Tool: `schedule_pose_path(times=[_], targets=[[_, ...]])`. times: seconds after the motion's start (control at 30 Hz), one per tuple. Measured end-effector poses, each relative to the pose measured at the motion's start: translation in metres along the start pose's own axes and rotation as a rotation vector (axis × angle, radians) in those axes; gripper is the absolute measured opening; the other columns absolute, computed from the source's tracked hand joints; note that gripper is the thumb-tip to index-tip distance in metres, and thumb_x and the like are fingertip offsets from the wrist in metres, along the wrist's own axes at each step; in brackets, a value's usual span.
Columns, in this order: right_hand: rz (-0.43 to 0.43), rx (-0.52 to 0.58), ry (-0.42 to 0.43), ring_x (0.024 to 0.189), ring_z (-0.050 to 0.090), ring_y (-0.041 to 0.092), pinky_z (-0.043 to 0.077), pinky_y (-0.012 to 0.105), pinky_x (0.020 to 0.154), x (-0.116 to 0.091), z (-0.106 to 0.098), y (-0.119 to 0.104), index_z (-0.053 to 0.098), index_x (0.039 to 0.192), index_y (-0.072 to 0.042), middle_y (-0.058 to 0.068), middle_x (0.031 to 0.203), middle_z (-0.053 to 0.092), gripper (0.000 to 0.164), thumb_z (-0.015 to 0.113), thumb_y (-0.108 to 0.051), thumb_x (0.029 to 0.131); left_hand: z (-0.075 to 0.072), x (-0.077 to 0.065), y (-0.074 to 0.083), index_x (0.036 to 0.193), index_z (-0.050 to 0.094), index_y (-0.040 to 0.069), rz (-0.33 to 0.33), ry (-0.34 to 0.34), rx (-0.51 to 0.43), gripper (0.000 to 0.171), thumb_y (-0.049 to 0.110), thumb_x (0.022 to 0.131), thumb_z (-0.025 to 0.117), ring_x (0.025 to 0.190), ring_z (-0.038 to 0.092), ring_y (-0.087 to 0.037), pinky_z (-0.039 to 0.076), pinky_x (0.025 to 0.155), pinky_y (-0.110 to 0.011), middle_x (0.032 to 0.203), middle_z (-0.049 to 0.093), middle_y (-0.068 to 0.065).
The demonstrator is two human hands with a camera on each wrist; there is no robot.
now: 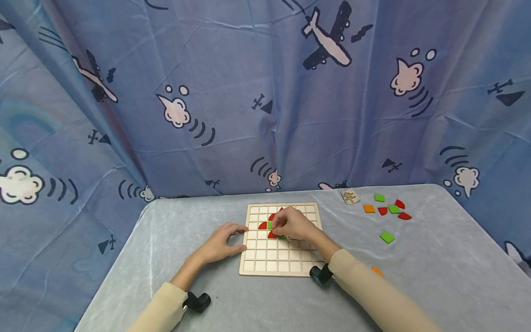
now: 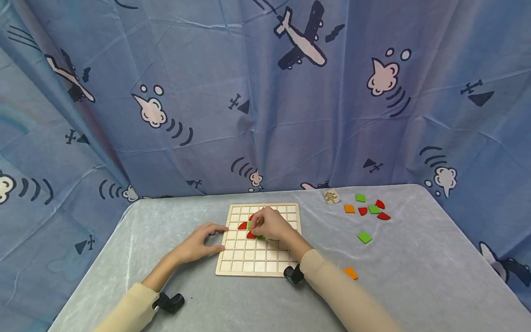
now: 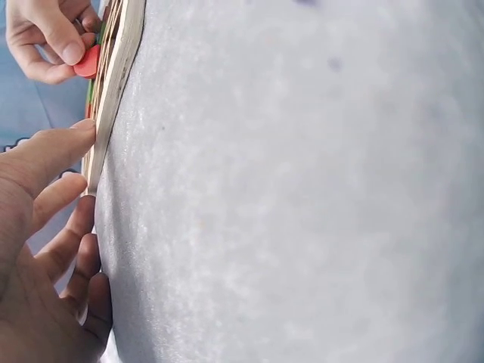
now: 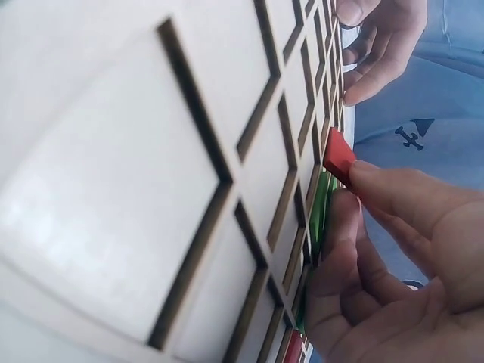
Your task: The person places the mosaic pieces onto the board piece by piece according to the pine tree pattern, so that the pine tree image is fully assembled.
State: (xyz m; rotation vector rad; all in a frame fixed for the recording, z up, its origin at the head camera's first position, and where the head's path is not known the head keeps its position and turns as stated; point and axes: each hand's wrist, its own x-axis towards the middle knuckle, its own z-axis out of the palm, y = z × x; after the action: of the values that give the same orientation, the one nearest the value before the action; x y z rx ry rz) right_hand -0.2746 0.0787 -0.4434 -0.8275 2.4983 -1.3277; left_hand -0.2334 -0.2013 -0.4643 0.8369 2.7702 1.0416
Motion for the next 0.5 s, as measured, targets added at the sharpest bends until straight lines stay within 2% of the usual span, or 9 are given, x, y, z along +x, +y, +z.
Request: schedule_pose_path(times=[0.5], targets=[[0.006, -0.045, -0.002, 0.064, 0.057, 0.011, 0.049, 0.031, 0.065, -0.0009, 0.0009, -0.0037, 0.072, 0.082, -0.004, -0.002, 0.071, 0.065, 0.009, 0.077, 0.002, 0.086, -0.0014, -0.0013, 0.0034, 0.134, 0.063, 0.004, 0.002, 0.005, -0.004, 0.048, 0.017, 0.09, 0.08, 0.113, 0.056, -0.03, 0.044, 0.098, -0.049, 0.127, 0.061, -0.01]])
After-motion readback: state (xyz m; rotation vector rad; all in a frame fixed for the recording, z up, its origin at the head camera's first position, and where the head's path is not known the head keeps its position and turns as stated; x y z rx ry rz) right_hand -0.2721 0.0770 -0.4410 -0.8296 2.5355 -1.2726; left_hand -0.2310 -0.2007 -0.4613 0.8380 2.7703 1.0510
